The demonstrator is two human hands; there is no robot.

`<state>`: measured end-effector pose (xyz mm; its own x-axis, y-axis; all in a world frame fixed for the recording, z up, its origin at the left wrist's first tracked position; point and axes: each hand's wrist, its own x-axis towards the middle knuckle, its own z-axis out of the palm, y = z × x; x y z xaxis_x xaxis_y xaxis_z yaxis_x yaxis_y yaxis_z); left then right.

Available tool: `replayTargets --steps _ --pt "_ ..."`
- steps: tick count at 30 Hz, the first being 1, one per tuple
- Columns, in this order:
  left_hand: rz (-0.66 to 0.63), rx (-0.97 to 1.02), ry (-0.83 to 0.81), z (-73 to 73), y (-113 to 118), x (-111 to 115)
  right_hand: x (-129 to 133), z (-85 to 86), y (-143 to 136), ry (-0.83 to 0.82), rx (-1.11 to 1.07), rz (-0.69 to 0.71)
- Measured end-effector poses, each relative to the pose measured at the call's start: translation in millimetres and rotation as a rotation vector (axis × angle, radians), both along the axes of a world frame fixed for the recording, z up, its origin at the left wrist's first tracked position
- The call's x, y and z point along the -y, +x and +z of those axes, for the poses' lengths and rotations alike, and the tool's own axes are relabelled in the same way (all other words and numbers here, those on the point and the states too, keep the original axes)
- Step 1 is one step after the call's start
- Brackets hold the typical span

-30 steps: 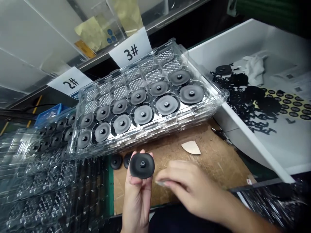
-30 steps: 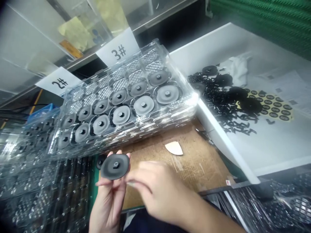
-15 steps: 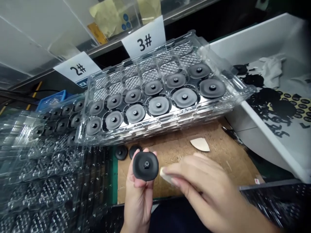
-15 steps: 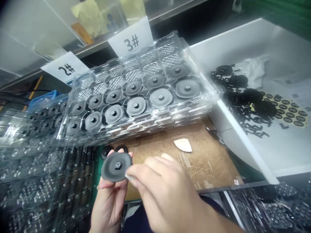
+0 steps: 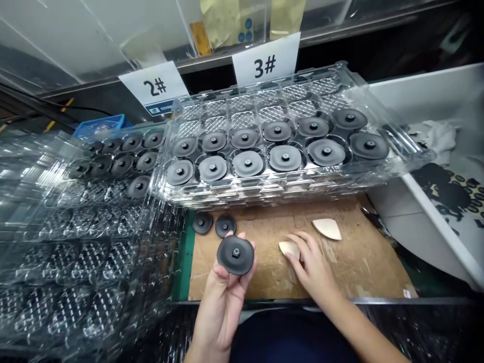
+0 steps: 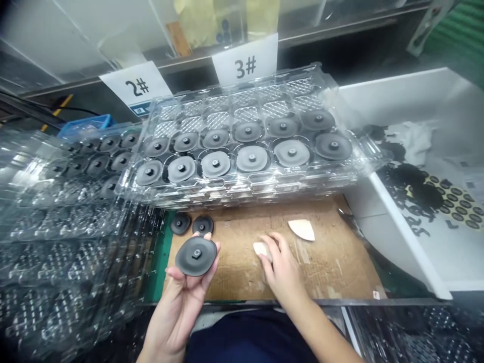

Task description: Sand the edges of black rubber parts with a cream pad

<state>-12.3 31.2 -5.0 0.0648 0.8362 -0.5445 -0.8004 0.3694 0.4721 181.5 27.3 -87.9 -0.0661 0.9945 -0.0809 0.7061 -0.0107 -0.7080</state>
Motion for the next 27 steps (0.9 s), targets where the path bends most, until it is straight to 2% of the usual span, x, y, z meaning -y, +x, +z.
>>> replayTargets --steps 3,6,12,14,17,20,22,24,27 --pt "-0.01 0.033 0.01 1.3 -0.2 3.3 10.9 -13.9 -4.6 0.062 0.046 -0.005" --pt "-0.024 0.004 0.033 2.7 -0.4 6.6 9.8 -15.6 -4.3 0.102 0.056 0.012" --pt "0.022 -0.096 0.088 6.2 3.1 13.7 -26.7 -6.8 6.3 0.123 -0.001 -0.006" --pt "0.056 -0.118 0.093 6.0 4.5 15.9 -36.8 5.7 6.2 0.108 -0.041 -0.034" --pt "0.097 -0.151 0.121 4.6 6.7 18.7 -34.5 44.0 -6.2 0.078 -0.124 -0.027" --pt "0.111 -0.189 0.169 4.0 9.5 21.3 -14.9 92.8 -29.3 0.153 -0.271 0.068" --pt "0.111 -0.197 0.161 4.8 11.0 22.5 -2.6 116.8 -42.4 0.299 -0.348 0.229" --pt "0.118 -0.202 0.16 6.3 11.8 23.2 3.4 128.6 -48.8 0.336 -0.374 0.357" --pt "0.13 -0.225 0.175 7.2 12.0 23.1 2.5 130.0 -47.7 0.292 -0.317 0.311"
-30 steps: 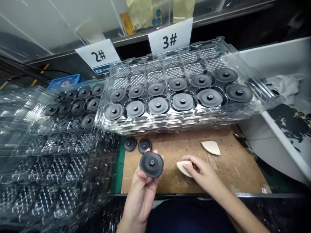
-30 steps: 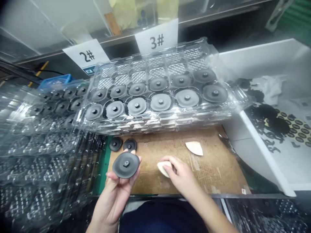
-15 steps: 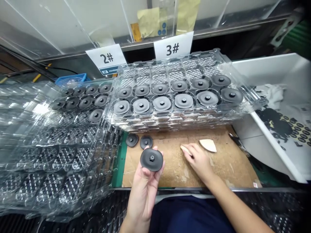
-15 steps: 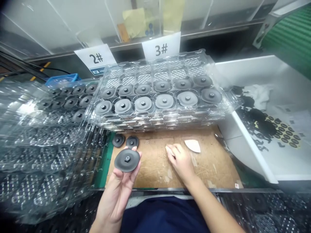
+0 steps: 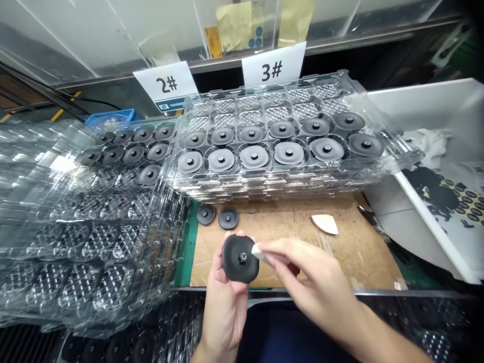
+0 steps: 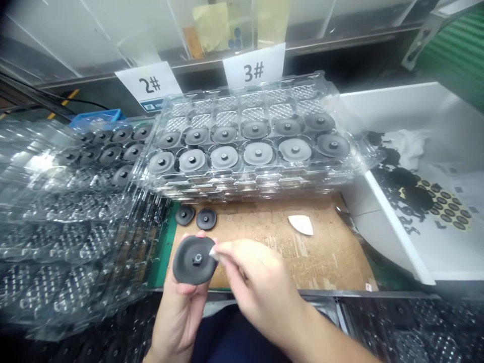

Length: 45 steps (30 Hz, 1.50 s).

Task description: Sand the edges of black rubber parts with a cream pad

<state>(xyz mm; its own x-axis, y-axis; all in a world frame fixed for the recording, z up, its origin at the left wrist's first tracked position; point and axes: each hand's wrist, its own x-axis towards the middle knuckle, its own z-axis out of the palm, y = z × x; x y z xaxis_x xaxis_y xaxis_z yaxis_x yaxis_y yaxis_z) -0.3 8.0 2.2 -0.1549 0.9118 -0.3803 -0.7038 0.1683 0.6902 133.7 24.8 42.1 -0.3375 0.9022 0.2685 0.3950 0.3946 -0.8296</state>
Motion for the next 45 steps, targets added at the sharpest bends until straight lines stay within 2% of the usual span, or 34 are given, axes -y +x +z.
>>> replayTargets --steps 2,5,9,13,17,21,23,26,27,30,32,33,35,37,39,42,44,45 --pt "-0.01 0.01 -0.017 -0.9 -0.2 -0.8 -2.9 -2.0 2.8 0.006 -0.001 0.003" --pt "-0.014 0.023 -0.033 -2.3 -0.3 -2.7 -7.7 -3.0 5.0 -0.054 -0.029 0.102" --pt "0.002 -0.013 -0.025 0.0 -0.3 -6.0 -12.4 -2.2 4.8 -0.018 0.038 -0.041" --pt "-0.047 0.026 -0.059 2.1 -1.7 -9.3 -14.4 -1.7 4.2 -0.029 -0.047 0.089" --pt "-0.021 -0.006 -0.04 -1.0 -2.9 -11.4 -13.3 -0.9 3.5 -0.046 0.001 -0.014" --pt "-0.044 0.025 -0.075 -4.5 -3.1 -12.9 -18.8 -2.9 5.0 -0.043 -0.049 0.109" --pt "-0.017 0.004 -0.056 -4.9 -3.1 -14.8 -28.3 -13.9 9.6 -0.122 -0.047 0.0" --pt "0.015 -0.013 -0.049 -5.0 -3.4 -18.2 -34.8 -45.5 18.5 -0.268 0.029 -0.215" --pt "0.014 -0.007 -0.054 -5.4 -3.6 -18.9 -31.9 -58.5 20.6 -0.312 0.057 -0.22" --pt "0.006 0.015 -0.058 -8.5 -4.3 -19.8 -12.0 -95.1 22.8 -0.381 0.104 -0.112" --pt "-0.004 0.026 -0.065 -11.1 -4.5 -19.4 -0.9 -108.7 22.8 -0.385 0.107 -0.068" --pt "-0.016 0.028 -0.07 -12.1 -4.4 -19.1 0.8 -109.8 23.1 -0.389 0.105 -0.069" --pt "-0.043 0.021 -0.077 -12.8 -3.4 -18.6 -3.9 -98.6 24.2 -0.395 0.099 -0.113" --pt "-0.069 0.007 -0.075 -11.4 -1.4 -18.1 -15.4 -71.8 24.9 -0.367 0.069 -0.179" --pt "-0.1 0.007 -0.072 -8.5 1.1 -17.4 -26.6 -38.6 23.3 -0.25 0.011 -0.165" --pt "-0.176 0.053 -0.099 -3.7 2.3 -15.5 -35.4 -1.5 17.8 0.003 -0.033 0.089" --pt "-0.202 0.063 -0.133 -2.0 0.7 -13.8 -37.6 6.7 14.6 0.02 0.019 0.269" --pt "-0.208 0.065 -0.147 -1.8 -0.7 -13.2 -38.4 6.4 13.4 0.001 0.049 0.311"
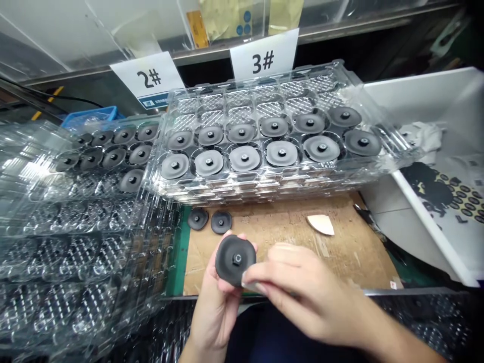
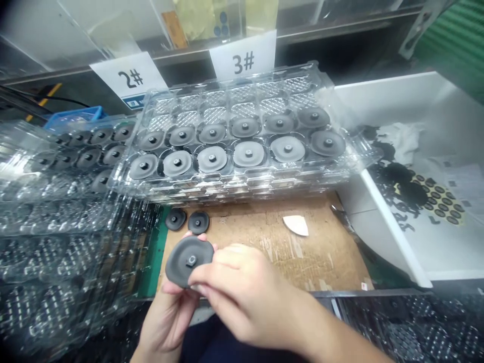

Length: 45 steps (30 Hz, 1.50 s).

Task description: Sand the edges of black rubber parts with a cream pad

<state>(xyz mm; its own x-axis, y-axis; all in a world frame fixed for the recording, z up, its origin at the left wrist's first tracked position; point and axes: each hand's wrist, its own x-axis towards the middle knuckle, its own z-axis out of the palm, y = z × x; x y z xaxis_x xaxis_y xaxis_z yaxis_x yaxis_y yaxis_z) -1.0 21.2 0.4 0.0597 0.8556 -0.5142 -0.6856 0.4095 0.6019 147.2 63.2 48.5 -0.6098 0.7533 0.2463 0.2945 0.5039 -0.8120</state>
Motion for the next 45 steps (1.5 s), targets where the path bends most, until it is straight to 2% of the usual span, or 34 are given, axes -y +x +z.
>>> replayTargets --steps 2,5,8,11,13,15,17,18,20,25,27,28,30,33,35,37,41,42,45 --pt "-0.008 0.009 -0.011 -0.2 -3.2 0.4 -0.8 -6.2 -1.6 0.003 0.009 0.008" --pt "-0.007 0.008 0.015 0.1 -8.1 -1.1 1.7 -20.3 1.6 0.086 -0.111 -0.063" --pt "-0.034 0.014 -0.014 2.5 -10.9 -3.2 7.6 -29.2 16.7 -0.025 -0.047 -0.062" --pt "-0.034 0.038 -0.05 6.3 -8.0 -4.5 12.8 -23.5 31.8 -0.135 0.07 -0.174" --pt "-0.039 0.052 -0.037 8.4 -3.0 -5.4 13.9 -12.2 32.0 -0.093 0.033 -0.222" --pt "-0.054 0.083 -0.017 8.7 1.8 -6.2 11.8 -2.6 25.1 -0.019 -0.048 -0.152" --pt "-0.043 0.089 -0.002 6.6 3.8 -6.2 8.3 -3.3 18.8 -0.027 -0.08 -0.084" --pt "-0.028 0.084 -0.003 4.8 3.5 -5.6 7.4 -9.0 18.3 -0.077 -0.066 -0.076" --pt "0.011 0.069 -0.021 0.2 1.0 -3.5 9.6 -31.0 22.9 -0.196 0.014 -0.117" --pt "0.046 0.11 -0.047 -9.2 -1.7 0.7 37.7 -103.9 42.5 -0.255 0.194 -0.323" --pt "0.022 0.148 -0.044 -9.9 0.8 0.3 44.8 -114.5 45.4 -0.27 0.197 -0.353" --pt "0.013 0.159 -0.043 -9.4 2.6 0.0 44.7 -112.8 45.4 -0.273 0.19 -0.374" --pt "-0.003 0.163 -0.035 -7.4 6.5 0.3 37.0 -95.9 41.9 -0.269 0.167 -0.455" --pt "-0.03 0.15 -0.019 -4.3 11.1 3.4 18.6 -51.7 25.4 -0.224 0.036 -0.537" --pt "-0.033 0.134 -0.031 -4.3 11.4 6.5 11.1 -24.9 9.2 -0.134 -0.046 -0.443" --pt "-0.023 0.125 -0.061 -6.3 9.1 9.2 9.5 -9.1 -5.4 -0.065 -0.009 -0.333" --pt "0.023 0.094 -0.072 -11.1 5.4 12.4 9.5 -5.5 -19.0 -0.202 0.11 -0.068" --pt "0.016 0.08 -0.076 -11.2 5.9 12.9 8.6 -7.0 -20.8 -0.19 0.121 -0.078" --pt "-0.029 0.048 -0.119 -8.5 7.5 13.3 8.0 -8.8 -23.7 -0.002 0.118 -0.266"
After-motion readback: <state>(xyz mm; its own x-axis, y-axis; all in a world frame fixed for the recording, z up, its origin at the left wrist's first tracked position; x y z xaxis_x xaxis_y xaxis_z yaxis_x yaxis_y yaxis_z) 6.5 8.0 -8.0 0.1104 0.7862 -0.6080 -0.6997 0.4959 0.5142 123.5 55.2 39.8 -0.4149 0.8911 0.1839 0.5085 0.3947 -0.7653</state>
